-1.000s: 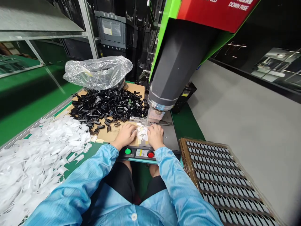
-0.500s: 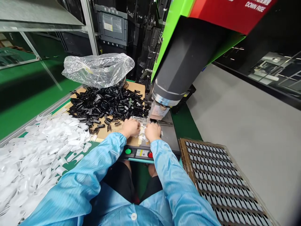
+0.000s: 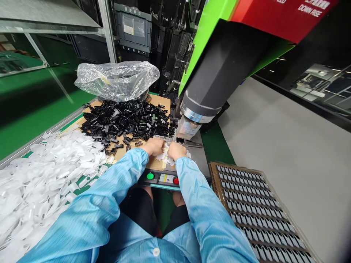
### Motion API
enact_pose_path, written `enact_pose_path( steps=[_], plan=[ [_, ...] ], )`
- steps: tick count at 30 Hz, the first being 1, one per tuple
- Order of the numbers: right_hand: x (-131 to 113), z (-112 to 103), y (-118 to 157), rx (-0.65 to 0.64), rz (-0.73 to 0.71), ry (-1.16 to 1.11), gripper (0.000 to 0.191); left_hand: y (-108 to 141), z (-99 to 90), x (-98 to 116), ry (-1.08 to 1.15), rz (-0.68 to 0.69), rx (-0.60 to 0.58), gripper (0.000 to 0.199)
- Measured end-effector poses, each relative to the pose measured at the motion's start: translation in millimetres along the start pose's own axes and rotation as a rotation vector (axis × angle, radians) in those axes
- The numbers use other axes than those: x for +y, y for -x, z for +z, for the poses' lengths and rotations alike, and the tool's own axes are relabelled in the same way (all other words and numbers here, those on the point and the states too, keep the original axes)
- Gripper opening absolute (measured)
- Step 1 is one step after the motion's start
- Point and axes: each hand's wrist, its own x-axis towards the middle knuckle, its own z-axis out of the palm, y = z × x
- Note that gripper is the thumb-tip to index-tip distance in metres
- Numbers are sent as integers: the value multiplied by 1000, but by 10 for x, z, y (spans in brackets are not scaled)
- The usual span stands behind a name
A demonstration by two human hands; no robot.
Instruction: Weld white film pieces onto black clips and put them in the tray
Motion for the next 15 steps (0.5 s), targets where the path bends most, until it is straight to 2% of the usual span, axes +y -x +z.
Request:
enact_pose_path(
  steps=[7,10,15],
  plan=[
    [-15,14,-38,-4,-4,-18,42,239,-10,-98,12,48,124,14],
    [-15,25,-33,-7,-7,-20,41,412,12,-122,-5,54,171,17],
    [-3,40,-30,4,-15,-18,43,721,218,-5,36,113,380,30]
  ],
)
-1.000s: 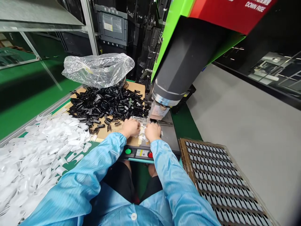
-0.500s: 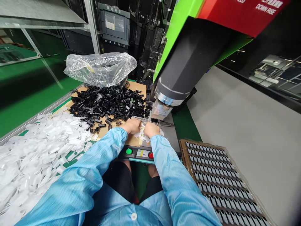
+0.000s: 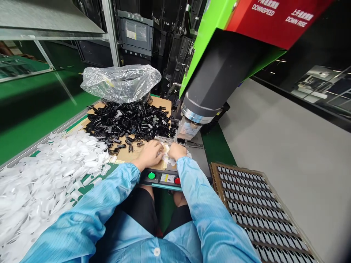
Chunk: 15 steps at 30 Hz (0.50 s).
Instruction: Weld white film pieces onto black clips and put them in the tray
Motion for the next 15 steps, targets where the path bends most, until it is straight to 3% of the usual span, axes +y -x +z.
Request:
enact_pose_path(
  steps=[5,15],
  plan=[
    [5,-27,3,-10,-9,6,38,217,260,153,51,59,21,65],
    [13,57,4,12,-63,7,33,231,414,160,-9,61,84,63]
  ],
)
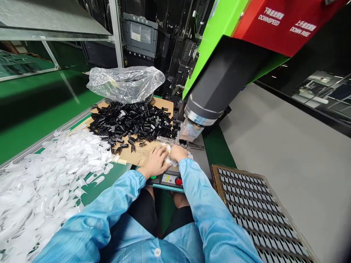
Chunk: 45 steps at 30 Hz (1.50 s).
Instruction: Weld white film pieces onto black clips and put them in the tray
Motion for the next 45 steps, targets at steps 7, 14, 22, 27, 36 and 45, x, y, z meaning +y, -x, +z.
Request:
enact_pose_path(
  steps=[7,14,22,27,36,45],
  plan=[
    [156,39,141,136,36,-77,25,15,7,1,4,10,38,57],
    [201,72,135,203,16,-62,23,24,-22,2,39,1,61,50],
    [124,50,60,164,-5,59,21,24,-24,-7,42,6,41,55],
    [68,52,-9,146,4,99,24,22,-41,-3,46,6,29,54],
    [35,77,13,221,-30,39,21,3,-67,4,83,-14,32,56],
    [304,257,165,635,-292,-720,4,-5,-63,3,94,-35,33,59]
  ],
)
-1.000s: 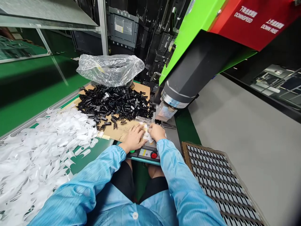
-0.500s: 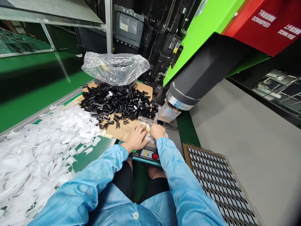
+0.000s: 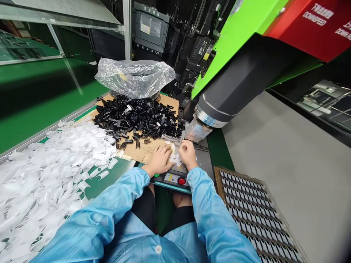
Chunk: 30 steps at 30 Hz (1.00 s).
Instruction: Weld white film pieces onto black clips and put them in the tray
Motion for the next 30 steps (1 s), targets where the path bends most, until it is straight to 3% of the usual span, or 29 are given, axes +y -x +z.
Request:
enact_pose_path(
  steps=[4,7,11,16,24,27,30],
  plan=[
    [129,-141,144,23,154,29,8,8,5,-2,1,6,8,58],
    [269,-272,243,68,184,125,11,13,27,-9,1,4,12,58],
    [427,-440,356,70,86,183,25,11,54,-26,-8,-7,2,58],
    [525,-542,458,-42,-45,362,28,-34,70,-49,-11,-92,21,51],
    [484,-570,579,-21,-68,391,27,-134,114,-44,-31,-163,106,45],
    [428,-546,633,-57,-125,373,26,-91,78,43,-13,-103,160,34],
    [397,-497,664,-109,-169,384,31,-51,58,159,-9,15,120,25]
  ],
)
